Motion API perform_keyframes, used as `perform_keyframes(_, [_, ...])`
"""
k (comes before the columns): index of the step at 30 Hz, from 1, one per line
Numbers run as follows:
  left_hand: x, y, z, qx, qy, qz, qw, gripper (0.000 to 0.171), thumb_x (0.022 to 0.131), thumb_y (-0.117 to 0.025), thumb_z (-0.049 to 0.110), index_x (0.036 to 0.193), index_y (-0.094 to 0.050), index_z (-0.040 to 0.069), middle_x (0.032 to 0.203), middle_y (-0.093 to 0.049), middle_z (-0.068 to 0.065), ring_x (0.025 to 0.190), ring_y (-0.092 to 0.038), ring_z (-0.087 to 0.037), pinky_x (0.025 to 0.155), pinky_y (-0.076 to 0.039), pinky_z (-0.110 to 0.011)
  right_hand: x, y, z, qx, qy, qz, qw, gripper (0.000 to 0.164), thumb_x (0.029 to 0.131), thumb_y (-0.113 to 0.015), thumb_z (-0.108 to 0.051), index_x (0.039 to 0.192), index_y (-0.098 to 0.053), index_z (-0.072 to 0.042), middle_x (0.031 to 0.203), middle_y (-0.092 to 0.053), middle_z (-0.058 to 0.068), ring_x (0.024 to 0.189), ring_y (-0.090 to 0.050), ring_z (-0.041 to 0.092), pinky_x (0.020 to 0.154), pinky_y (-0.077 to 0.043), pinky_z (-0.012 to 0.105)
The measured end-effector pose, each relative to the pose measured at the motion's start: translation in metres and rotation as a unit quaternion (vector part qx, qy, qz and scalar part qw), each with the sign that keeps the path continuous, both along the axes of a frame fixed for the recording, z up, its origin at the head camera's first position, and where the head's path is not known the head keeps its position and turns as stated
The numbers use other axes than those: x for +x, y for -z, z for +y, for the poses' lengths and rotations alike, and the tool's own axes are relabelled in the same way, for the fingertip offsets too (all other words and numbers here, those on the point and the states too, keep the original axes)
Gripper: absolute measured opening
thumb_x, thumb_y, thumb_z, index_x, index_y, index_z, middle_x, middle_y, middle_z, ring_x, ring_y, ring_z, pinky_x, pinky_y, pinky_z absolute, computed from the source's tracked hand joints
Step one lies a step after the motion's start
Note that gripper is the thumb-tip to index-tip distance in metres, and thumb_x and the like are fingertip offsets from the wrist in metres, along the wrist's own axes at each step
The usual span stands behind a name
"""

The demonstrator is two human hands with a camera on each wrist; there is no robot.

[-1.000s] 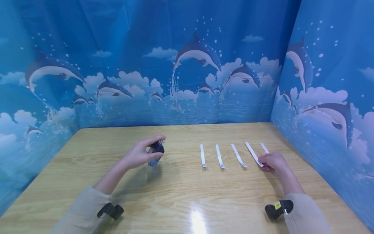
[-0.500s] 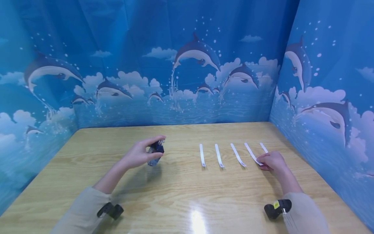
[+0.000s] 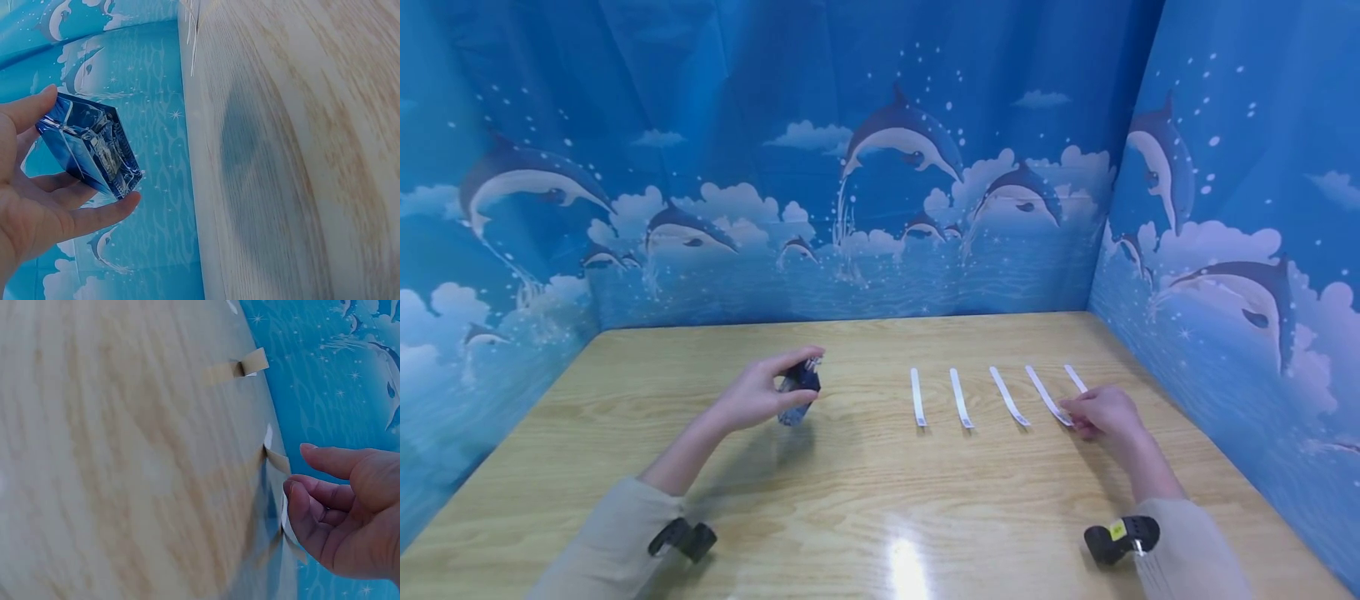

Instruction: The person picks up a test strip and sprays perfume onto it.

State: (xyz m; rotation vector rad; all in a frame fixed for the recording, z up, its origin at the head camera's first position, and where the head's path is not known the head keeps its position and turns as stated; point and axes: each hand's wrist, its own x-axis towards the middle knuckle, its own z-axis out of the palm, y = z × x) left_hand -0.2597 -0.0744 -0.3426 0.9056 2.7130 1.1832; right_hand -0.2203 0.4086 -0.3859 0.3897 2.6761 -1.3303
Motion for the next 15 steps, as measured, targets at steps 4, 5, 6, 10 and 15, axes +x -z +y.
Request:
perform_keyframes(4, [0.000,0.000,0.000,0.000,-0.003,0.001,1.0000,0.058,0.087,-0.066,0.025,0.140,-0.043,0.027,0.141,-0.043,0.000,0.127,-0.040,-0.029,0.097,-0.039,-0.048,0.000,-0.008,0.001,0.005,-0.001,0.000,1.000,0.031,0.090,-0.060,-0.021,0.089,-0.061,0.009,0.064,-0.058,0.000,0.058,-0.058,0.009,0.057,-0.053,0.028])
perform_keyframes(5, [0.000,0.000,0.000,0.001,-0.003,0.000,1.0000,0.058,0.087,-0.066,0.024,0.140,-0.043,0.027,0.141,-0.043,-0.001,0.127,-0.040,-0.029,0.097,-0.039,-0.048,-0.001,-0.010,0.001,0.004,-0.004,0.000,1.000,0.031,0.091,-0.059,-0.022,0.088,-0.061,0.009,0.064,-0.058,0.000,0.058,-0.058,0.009,0.057,-0.053,0.028])
perform_keyframes(6, [0.000,-0.001,0.000,0.003,-0.004,0.000,1.0000,0.058,0.087,-0.066,0.023,0.140,-0.043,0.026,0.141,-0.043,-0.001,0.127,-0.040,-0.029,0.097,-0.038,-0.048,-0.001,-0.011,0.001,0.003,-0.005,0.001,1.000,0.031,0.091,-0.059,-0.022,0.088,-0.061,0.009,0.065,-0.058,0.000,0.059,-0.058,0.008,0.058,-0.053,0.028])
perform_keyframes(10, [0.000,-0.001,0.000,0.005,-0.004,0.000,1.0000,0.058,0.087,-0.066,0.024,0.140,-0.043,0.026,0.141,-0.043,-0.001,0.127,-0.040,-0.029,0.097,-0.039,-0.048,-0.003,-0.015,-0.002,-0.002,-0.024,0.010,1.000,0.036,0.091,-0.058,-0.022,0.096,-0.060,0.013,0.070,-0.060,0.000,0.062,-0.059,0.008,0.059,-0.053,0.028])
perform_keyframes(15, [0.000,-0.001,0.001,0.007,-0.005,0.001,1.0000,0.058,0.087,-0.066,0.026,0.140,-0.042,0.027,0.141,-0.043,-0.001,0.126,-0.041,-0.029,0.095,-0.040,-0.047,-0.005,-0.017,-0.007,-0.006,-0.043,0.016,0.999,0.046,0.091,-0.059,-0.023,0.110,-0.053,0.018,0.081,-0.065,0.003,0.068,-0.061,0.011,0.061,-0.054,0.029])
